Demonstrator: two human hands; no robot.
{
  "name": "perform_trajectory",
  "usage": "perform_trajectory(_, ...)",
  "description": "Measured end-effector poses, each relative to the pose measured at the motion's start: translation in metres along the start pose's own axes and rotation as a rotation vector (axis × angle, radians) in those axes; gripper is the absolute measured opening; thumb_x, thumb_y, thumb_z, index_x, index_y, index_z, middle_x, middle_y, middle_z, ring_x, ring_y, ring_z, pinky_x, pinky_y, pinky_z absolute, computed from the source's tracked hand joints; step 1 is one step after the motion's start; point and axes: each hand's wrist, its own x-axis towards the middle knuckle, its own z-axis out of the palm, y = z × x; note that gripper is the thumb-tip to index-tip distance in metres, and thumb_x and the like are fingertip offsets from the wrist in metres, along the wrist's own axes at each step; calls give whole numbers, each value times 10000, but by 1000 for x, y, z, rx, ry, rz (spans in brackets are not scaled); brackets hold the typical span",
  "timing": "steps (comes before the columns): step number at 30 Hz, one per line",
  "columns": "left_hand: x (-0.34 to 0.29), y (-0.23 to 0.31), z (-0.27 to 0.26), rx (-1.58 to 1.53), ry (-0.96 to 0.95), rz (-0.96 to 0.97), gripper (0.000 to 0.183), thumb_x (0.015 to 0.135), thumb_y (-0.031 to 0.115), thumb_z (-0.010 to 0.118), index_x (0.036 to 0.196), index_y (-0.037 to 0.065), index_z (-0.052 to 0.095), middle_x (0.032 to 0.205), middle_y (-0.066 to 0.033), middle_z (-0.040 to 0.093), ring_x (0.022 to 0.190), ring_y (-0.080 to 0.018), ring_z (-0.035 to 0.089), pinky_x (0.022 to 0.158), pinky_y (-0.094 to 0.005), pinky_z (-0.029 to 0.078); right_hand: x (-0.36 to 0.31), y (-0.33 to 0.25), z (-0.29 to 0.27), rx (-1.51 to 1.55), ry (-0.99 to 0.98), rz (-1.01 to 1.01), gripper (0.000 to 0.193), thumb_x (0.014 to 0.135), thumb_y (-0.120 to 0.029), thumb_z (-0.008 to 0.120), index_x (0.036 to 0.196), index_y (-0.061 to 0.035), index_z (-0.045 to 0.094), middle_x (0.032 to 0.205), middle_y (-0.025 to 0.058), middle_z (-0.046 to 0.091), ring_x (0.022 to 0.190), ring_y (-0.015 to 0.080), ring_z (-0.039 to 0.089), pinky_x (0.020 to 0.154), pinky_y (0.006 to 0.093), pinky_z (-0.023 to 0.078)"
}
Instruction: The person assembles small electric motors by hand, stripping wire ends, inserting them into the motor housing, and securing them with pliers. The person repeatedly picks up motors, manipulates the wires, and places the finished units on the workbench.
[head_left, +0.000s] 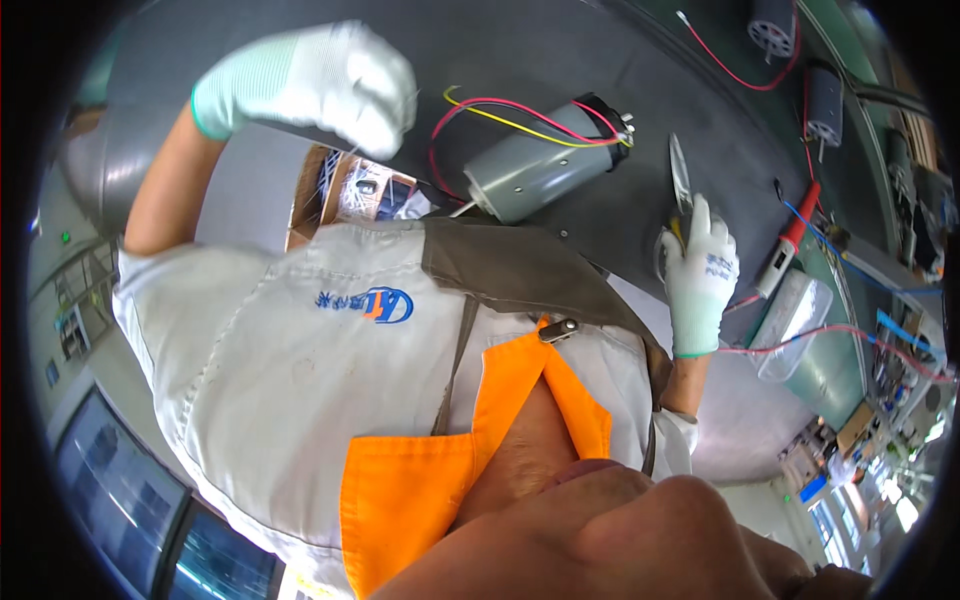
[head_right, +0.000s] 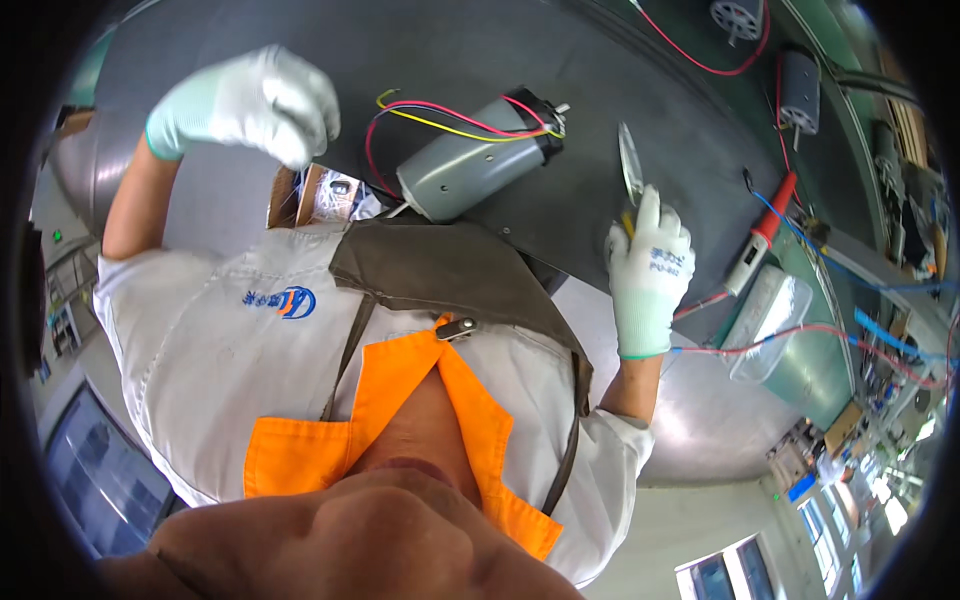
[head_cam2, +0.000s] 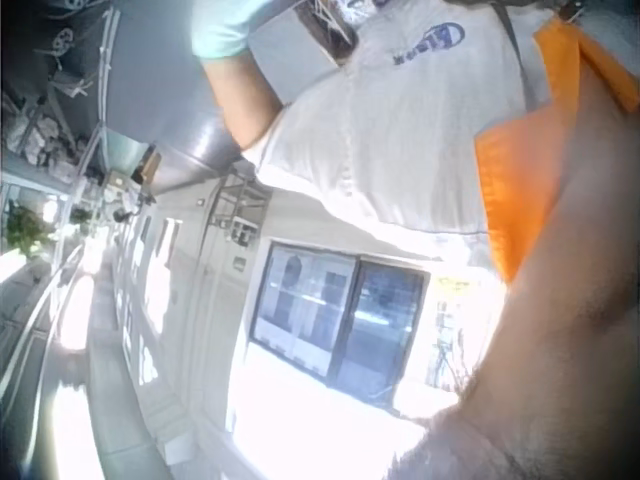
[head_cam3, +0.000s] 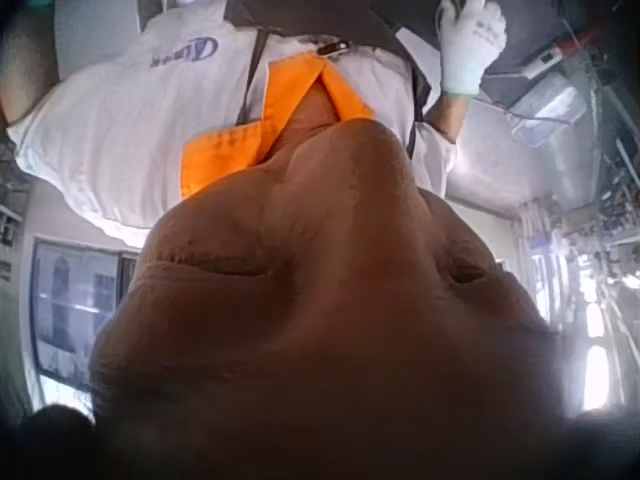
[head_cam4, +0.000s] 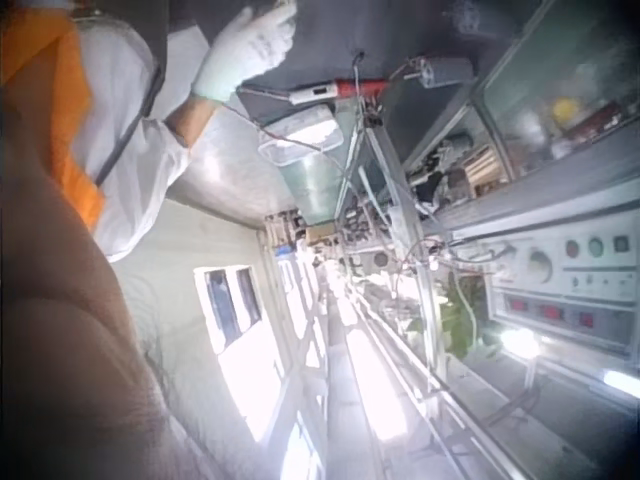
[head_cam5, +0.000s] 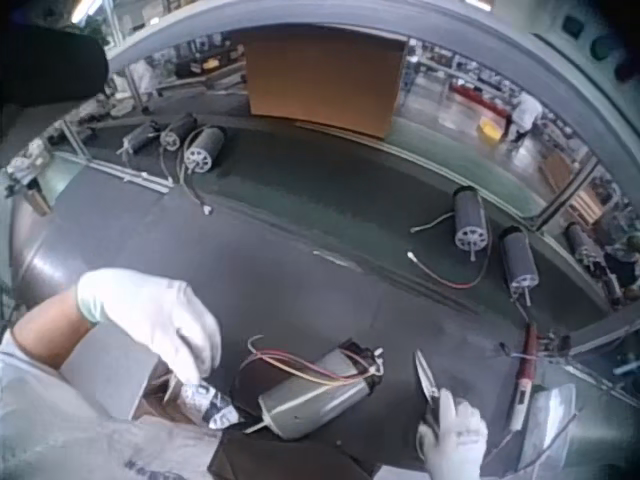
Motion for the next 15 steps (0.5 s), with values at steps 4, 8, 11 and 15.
perform_trajectory(4, 4, -16, 70, 738, 711, -220, 531, 939, 452, 663, 1219, 1, 678, 1196, -203, 683, 1124, -382, 641, 989, -440, 507, 15, -35, -3, 1258, -706, 353, 505, 1006, -411, 660, 1310, -8, 643, 981, 135, 750, 715, 152, 716, 605, 282, 568)
perform_trajectory(8, 89, -32, 139, 425, 957, 79, 658, 863, 337, 707, 1418, 17, 558, 1359, -206, 617, 1230, -387, 595, 1054, -464, 473, 37, -79, 21, 1910, -813, 377, 527, 1046, -426, 595, 1154, 88, 641, 965, 157, 731, 782, 204, 739, 622, 285, 595)
perform_trajectory(11, 137, -63, 139, 382, 1289, 197, 449, 936, 194, 642, 1339, -3, 611, 1301, -214, 642, 1156, -380, 635, 992, -461, 510, 84, -83, 12, 1678, -692, 328, 495, 1025, -416, 631, 1127, 68, 659, 923, 126, 720, 777, 181, 729, 640, 289, 603)
perform_trajectory(15, 211, -87, 19, 453, 1613, 74, 334, 1003, 210, 586, 1272, 25, 655, 1128, -203, 677, 1037, -323, 665, 896, -422, 535, 188, -78, 29, 1638, -128, 222, 415, 1033, -295, 631, 1271, 45, 639, 1050, 116, 716, 909, 170, 713, 785, 314, 594)
